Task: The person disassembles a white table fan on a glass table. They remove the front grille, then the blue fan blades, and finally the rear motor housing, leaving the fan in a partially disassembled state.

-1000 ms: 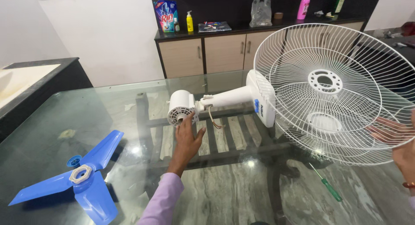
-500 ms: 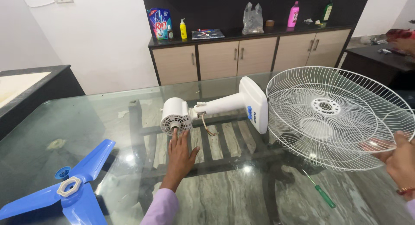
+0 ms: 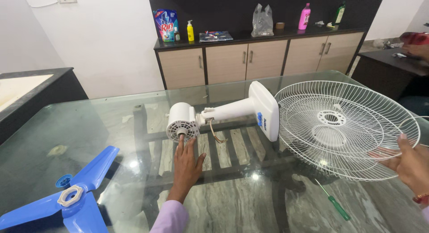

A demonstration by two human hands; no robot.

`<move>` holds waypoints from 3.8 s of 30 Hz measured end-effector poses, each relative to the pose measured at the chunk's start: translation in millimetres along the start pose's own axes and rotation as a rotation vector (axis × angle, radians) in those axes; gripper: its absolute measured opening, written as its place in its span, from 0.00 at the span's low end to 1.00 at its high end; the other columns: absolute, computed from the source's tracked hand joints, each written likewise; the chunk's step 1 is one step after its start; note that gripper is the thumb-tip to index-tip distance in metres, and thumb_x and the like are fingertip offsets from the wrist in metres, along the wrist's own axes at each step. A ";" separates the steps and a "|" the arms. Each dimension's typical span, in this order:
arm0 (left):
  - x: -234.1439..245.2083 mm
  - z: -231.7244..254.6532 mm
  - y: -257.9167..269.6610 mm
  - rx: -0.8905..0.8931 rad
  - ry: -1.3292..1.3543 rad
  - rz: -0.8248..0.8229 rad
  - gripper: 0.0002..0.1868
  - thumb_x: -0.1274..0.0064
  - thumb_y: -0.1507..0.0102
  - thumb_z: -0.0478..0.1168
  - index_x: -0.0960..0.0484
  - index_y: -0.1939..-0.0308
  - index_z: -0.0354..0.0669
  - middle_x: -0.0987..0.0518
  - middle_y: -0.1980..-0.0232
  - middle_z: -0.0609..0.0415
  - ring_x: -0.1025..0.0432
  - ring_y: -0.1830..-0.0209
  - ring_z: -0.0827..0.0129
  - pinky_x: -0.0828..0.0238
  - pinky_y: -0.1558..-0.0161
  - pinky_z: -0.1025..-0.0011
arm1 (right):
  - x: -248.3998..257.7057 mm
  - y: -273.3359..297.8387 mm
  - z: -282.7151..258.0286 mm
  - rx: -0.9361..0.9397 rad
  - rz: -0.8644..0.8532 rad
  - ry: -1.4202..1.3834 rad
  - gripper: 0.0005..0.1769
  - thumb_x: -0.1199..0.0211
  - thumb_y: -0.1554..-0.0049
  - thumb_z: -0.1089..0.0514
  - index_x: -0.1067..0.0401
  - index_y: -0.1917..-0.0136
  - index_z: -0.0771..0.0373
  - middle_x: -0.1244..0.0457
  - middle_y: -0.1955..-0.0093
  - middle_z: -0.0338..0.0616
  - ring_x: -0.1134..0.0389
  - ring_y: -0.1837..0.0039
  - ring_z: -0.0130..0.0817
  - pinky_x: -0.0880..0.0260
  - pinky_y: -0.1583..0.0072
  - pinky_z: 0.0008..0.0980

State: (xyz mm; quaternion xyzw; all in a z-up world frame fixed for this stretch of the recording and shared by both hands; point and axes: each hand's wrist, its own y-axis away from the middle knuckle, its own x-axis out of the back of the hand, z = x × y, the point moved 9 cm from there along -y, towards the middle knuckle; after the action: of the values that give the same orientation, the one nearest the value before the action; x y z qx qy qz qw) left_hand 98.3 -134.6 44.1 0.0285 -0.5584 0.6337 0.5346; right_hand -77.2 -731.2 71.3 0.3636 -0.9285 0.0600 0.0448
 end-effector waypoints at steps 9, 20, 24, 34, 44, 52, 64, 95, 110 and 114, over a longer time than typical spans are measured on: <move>1.7 3.9 2.8 -0.036 -0.041 0.000 0.33 0.46 0.36 0.47 0.34 0.31 0.33 0.33 0.28 0.41 0.55 0.19 0.46 0.57 0.26 0.48 | -3.0 -16.4 18.2 -0.164 -0.109 0.138 0.36 0.72 0.26 0.42 0.54 0.21 0.75 0.43 0.30 0.72 0.36 0.32 0.63 0.36 0.30 0.54; -7.5 -1.0 3.8 0.005 -0.081 -0.059 0.33 0.48 0.35 0.50 0.35 0.31 0.34 0.34 0.28 0.42 0.58 0.18 0.47 0.61 0.25 0.47 | 44.7 -64.8 87.4 -0.421 -0.077 0.376 0.35 0.64 0.25 0.47 0.43 0.31 0.88 0.35 0.42 0.82 0.29 0.41 0.58 0.27 0.39 0.42; -7.2 -1.4 5.0 0.000 -0.091 -0.058 0.33 0.48 0.35 0.50 0.34 0.31 0.35 0.34 0.28 0.42 0.58 0.18 0.47 0.61 0.25 0.47 | 46.6 -89.0 96.8 -0.289 -0.140 0.395 0.31 0.52 0.28 0.51 0.35 0.40 0.92 0.32 0.49 0.78 0.25 0.49 0.53 0.23 0.46 0.38; -3.2 0.6 5.1 -0.016 -0.080 -0.034 0.32 0.47 0.35 0.49 0.34 0.32 0.33 0.35 0.27 0.41 0.57 0.19 0.46 0.59 0.26 0.45 | 47.2 -88.2 55.0 0.230 0.040 0.823 0.29 0.33 0.37 0.54 0.23 0.70 0.83 0.34 0.75 0.62 0.33 0.76 0.47 0.32 0.69 0.43; -1.8 -0.1 6.6 -0.025 -0.065 0.010 0.31 0.46 0.35 0.46 0.32 0.32 0.35 0.36 0.26 0.40 0.54 0.19 0.45 0.57 0.26 0.46 | 31.2 -67.5 43.8 0.397 0.043 0.761 0.25 0.38 0.33 0.59 0.23 0.64 0.83 0.35 0.74 0.58 0.34 0.75 0.45 0.34 0.69 0.43; 1.7 0.2 7.1 -0.032 -0.067 0.066 0.31 0.46 0.36 0.43 0.34 0.31 0.35 0.38 0.25 0.38 0.53 0.20 0.44 0.56 0.26 0.47 | -11.1 -11.9 -30.8 0.732 0.222 1.082 0.20 0.34 0.31 0.44 0.18 0.46 0.65 0.30 0.61 0.56 0.27 0.61 0.44 0.26 0.55 0.37; 18.3 -9.0 10.3 0.072 -0.028 0.186 0.37 0.43 0.39 0.39 0.39 0.27 0.37 0.42 0.23 0.37 0.51 0.21 0.42 0.53 0.28 0.47 | -162.8 111.8 -129.1 1.132 -0.029 0.715 0.18 0.31 0.42 0.50 0.21 0.45 0.64 0.31 0.39 0.50 0.29 0.38 0.47 0.29 0.38 0.41; 13.3 -60.7 12.7 0.393 0.300 0.242 0.41 0.42 0.36 0.45 0.44 0.25 0.38 0.43 0.23 0.34 0.49 0.22 0.39 0.49 0.26 0.48 | -316.6 188.5 -63.9 1.038 -0.317 0.329 0.36 0.33 0.46 0.58 0.40 0.26 0.64 0.43 0.25 0.57 0.44 0.23 0.55 0.43 0.26 0.49; 16.4 -62.9 -70.6 0.322 -0.004 -0.077 0.51 0.31 0.44 0.53 0.47 0.23 0.68 0.59 0.20 0.31 0.59 0.23 0.27 0.42 0.38 0.34 | -320.4 164.7 -28.4 0.849 -0.366 0.244 0.36 0.33 0.45 0.57 0.41 0.27 0.68 0.41 0.29 0.60 0.41 0.26 0.54 0.41 0.29 0.47; -5.9 -85.3 -84.9 0.312 0.090 -0.058 0.47 0.31 0.44 0.53 0.39 0.24 0.65 0.48 0.24 0.26 0.44 0.28 0.28 0.39 0.32 0.43 | -320.1 164.9 -26.6 0.866 -0.342 0.222 0.36 0.33 0.46 0.57 0.39 0.27 0.66 0.39 0.31 0.59 0.38 0.27 0.52 0.39 0.30 0.46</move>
State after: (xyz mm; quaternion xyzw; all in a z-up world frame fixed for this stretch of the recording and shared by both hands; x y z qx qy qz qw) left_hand 208.9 -91.9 65.8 0.0989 -0.4276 0.6975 0.5665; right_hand 45.8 -392.8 44.0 0.4878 -0.7346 0.4715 -0.0027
